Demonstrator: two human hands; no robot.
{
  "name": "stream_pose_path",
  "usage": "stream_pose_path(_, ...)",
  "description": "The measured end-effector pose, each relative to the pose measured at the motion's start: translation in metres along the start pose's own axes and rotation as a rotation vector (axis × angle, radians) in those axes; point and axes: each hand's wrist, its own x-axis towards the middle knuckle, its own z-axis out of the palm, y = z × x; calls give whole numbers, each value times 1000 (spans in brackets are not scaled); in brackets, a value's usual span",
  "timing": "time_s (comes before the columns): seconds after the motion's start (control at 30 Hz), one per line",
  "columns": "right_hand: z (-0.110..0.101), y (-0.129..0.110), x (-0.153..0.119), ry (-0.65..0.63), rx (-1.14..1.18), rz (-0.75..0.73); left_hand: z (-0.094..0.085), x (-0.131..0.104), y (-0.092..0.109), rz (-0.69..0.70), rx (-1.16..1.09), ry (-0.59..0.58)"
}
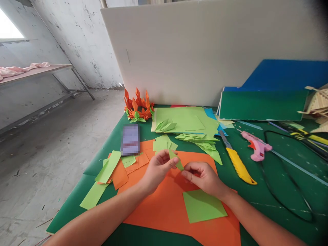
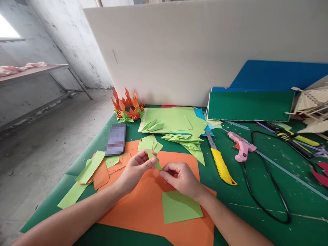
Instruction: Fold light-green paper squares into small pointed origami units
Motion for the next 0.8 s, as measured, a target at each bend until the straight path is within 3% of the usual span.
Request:
stream_pose_path(0.17,0,1,0,27,-27,-36,-3,1,3,95,-29,80)
stream_pose_path(0.47,-1,1,0,44,-85,-80,-4,0,6,20,-16,121)
stream_pose_path(0.8,-2,-1,0,34,-192,-166,-11,-1,11,2,-76,24)
